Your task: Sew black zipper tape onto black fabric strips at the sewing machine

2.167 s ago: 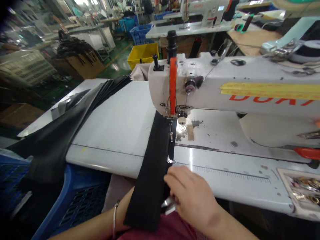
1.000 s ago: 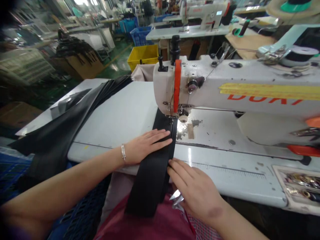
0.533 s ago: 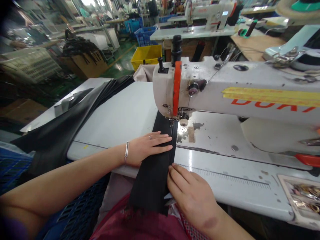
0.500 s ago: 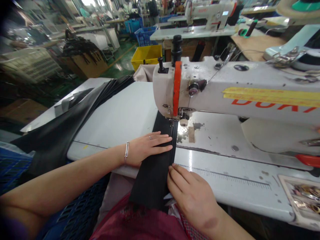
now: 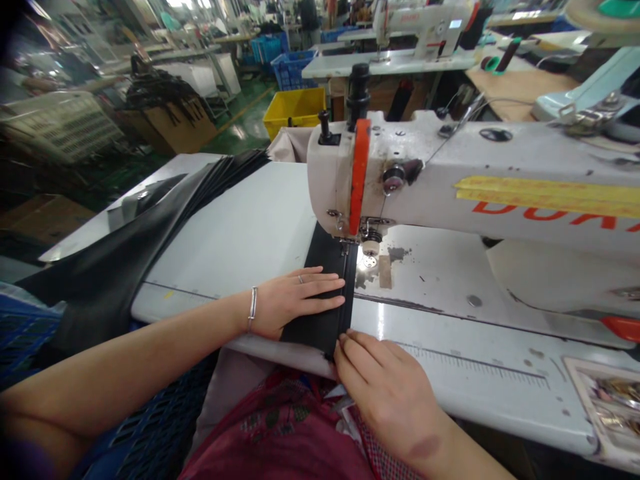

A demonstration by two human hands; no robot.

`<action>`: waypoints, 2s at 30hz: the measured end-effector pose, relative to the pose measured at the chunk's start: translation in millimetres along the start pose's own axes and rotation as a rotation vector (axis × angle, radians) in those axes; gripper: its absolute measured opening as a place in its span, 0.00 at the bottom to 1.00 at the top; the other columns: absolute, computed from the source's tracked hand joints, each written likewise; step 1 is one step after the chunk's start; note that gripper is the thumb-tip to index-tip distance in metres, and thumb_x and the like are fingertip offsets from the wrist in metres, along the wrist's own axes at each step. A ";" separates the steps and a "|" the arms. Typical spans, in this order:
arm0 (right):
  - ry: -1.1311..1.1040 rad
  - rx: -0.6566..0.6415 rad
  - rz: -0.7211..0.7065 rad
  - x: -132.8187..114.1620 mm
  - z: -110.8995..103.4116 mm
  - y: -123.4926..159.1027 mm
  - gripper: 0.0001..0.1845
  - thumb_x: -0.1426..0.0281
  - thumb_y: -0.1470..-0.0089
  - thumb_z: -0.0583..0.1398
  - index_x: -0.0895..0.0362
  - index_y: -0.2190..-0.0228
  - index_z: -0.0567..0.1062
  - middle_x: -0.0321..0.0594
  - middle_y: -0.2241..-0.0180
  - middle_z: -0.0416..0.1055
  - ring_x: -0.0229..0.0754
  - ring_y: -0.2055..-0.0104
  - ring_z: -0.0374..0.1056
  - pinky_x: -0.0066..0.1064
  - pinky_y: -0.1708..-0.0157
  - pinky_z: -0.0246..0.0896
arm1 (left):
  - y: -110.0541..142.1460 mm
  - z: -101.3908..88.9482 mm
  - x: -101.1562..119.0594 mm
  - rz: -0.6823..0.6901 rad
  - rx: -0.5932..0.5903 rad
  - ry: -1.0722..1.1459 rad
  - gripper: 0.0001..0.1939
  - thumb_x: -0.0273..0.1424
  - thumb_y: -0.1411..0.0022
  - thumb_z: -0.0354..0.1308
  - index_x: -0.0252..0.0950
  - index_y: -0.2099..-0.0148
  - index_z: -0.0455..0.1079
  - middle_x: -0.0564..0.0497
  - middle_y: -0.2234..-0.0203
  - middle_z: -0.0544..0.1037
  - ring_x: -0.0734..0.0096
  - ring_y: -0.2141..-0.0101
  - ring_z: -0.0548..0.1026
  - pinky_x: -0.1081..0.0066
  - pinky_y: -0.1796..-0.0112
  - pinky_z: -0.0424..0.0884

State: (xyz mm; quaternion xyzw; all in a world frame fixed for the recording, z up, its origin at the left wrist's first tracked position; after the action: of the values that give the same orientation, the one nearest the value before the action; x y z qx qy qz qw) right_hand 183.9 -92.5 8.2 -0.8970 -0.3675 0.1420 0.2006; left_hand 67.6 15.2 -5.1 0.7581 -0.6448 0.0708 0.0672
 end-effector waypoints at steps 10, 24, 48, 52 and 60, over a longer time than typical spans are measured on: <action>0.002 0.001 0.069 17.5 3.2 -8.5 0.16 0.78 0.43 0.55 0.58 0.54 0.74 0.41 0.54 0.74 0.44 0.51 0.68 0.37 0.52 0.66 | 0.3 -2.9 4.3 -0.002 0.175 -0.041 0.24 0.40 0.32 0.46 0.35 0.38 0.60 0.41 0.38 0.60 0.58 0.38 0.57 0.53 0.38 0.51; 0.079 -0.106 0.154 64.3 13.6 -35.6 0.17 0.77 0.47 0.58 0.56 0.56 0.76 0.37 0.52 0.73 0.43 0.52 0.67 0.35 0.50 0.64 | -3.6 -3.2 -1.7 -0.057 0.242 -0.056 0.21 0.34 0.31 0.47 0.28 0.41 0.63 0.38 0.43 0.67 0.57 0.42 0.65 0.55 0.40 0.58; 0.254 -0.285 0.443 128.2 31.3 -69.4 0.17 0.62 0.42 0.53 0.48 0.54 0.75 0.38 0.56 0.75 0.48 0.56 0.69 0.35 0.67 0.62 | -33.0 -14.2 -44.4 -0.194 0.294 -0.095 0.21 0.38 0.33 0.49 0.25 0.47 0.63 0.35 0.48 0.67 0.57 0.46 0.65 0.60 0.44 0.62; 0.275 -0.231 0.400 129.4 34.3 -63.4 0.18 0.63 0.44 0.55 0.48 0.53 0.75 0.36 0.54 0.75 0.49 0.57 0.69 0.35 0.68 0.63 | -33.8 -12.8 -43.3 -0.181 0.292 -0.103 0.22 0.38 0.33 0.48 0.23 0.47 0.64 0.34 0.49 0.67 0.56 0.45 0.64 0.61 0.42 0.60; 0.351 -0.133 0.312 141.6 51.0 -49.6 0.18 0.61 0.44 0.56 0.46 0.52 0.74 0.37 0.56 0.76 0.47 0.67 0.71 0.36 0.73 0.65 | -37.4 -4.3 -47.3 -0.162 0.272 -0.194 0.25 0.41 0.31 0.44 0.23 0.47 0.65 0.36 0.50 0.69 0.57 0.45 0.64 0.63 0.42 0.60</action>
State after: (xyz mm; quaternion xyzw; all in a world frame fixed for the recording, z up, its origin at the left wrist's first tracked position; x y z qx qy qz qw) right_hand 231.2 54.2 -28.8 -0.9651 -0.1923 -0.0111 0.1776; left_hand 96.9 67.8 -10.5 0.8130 -0.5694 0.0784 -0.0931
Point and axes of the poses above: each hand's wrist, its own y-axis away from the middle knuckle, its own z-axis out of the palm, x = y × z, the point moved 7 cm from there along -y, towards the middle knuckle
